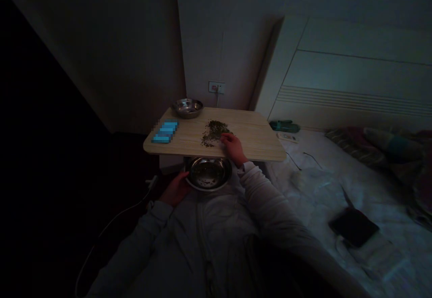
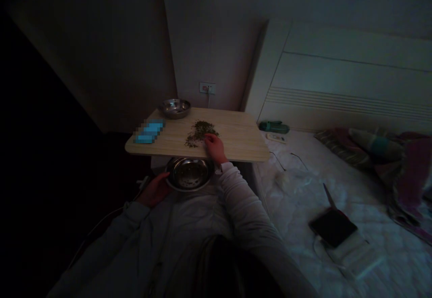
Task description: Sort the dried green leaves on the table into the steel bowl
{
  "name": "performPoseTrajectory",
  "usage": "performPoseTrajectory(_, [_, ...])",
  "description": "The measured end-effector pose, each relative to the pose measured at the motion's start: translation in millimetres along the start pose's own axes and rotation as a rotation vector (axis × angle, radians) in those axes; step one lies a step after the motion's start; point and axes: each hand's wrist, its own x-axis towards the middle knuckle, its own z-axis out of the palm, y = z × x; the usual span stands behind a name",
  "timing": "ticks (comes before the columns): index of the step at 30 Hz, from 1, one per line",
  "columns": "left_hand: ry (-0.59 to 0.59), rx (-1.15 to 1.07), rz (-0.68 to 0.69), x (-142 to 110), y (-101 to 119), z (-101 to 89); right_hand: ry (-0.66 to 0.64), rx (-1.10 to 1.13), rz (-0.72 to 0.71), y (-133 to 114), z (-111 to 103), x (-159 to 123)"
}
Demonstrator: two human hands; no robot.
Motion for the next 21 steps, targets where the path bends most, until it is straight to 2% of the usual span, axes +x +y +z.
performPoseTrajectory(6, [0.006, -0.018, 0.016, -0.1, 0.6, 0.8, -0.032, 0.040, 0.007, -2.9, 0.2, -1.6])
performPoseTrajectory(12, [0.003, -0.022, 0.017, 2.8, -0.2, -2.5, -0.040, 0.041, -0.041, 4.6, 0.9, 0.7])
performPoseTrajectory(16, [0.027, -0.013, 0.007, -0.8, 0.6, 1.8, -0.013, 0.012, -0.049, 5.8, 1.5, 1.2])
performPoseTrajectory(21, [0.039, -0.021, 0.002, -4.5, 1.7, 5.6, -0.038, 0.008, -0.038, 5.6, 0.6, 1.0])
